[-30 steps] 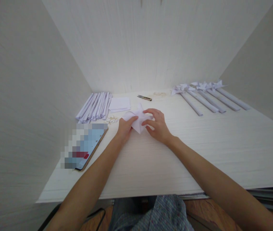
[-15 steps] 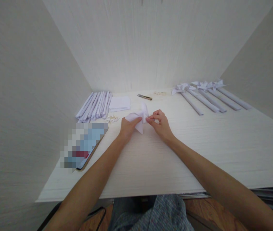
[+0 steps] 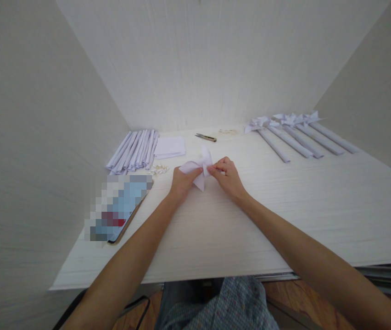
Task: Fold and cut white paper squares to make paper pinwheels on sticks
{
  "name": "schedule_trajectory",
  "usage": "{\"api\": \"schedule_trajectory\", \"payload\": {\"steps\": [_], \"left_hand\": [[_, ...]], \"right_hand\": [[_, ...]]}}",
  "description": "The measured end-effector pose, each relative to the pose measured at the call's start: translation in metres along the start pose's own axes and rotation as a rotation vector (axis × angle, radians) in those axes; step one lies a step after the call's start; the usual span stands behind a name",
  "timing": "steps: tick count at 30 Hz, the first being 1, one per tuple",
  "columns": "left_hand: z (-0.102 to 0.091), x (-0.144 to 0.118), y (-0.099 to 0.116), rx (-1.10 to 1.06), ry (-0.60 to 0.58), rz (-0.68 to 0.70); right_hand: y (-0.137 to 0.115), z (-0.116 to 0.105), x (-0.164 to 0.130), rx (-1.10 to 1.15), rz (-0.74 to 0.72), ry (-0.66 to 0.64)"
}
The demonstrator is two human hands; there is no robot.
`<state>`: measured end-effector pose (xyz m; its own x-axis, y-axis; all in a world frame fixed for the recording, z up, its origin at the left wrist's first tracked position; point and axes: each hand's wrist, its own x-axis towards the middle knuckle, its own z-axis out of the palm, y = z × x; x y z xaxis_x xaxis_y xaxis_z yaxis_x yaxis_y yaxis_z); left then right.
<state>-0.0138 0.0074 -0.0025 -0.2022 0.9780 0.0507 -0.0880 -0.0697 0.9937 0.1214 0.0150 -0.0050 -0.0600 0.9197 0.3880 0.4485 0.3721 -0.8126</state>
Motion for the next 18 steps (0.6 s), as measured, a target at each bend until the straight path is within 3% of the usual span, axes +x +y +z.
{"api": "schedule_trajectory", "payload": {"steps": [18], "left_hand": [[0.0008, -0.0014, 0.0022, 0.066, 0.003, 0.008]], "right_hand": [[0.001, -0.0001, 0.0015, -0.002, -0.011, 0.002]]}}
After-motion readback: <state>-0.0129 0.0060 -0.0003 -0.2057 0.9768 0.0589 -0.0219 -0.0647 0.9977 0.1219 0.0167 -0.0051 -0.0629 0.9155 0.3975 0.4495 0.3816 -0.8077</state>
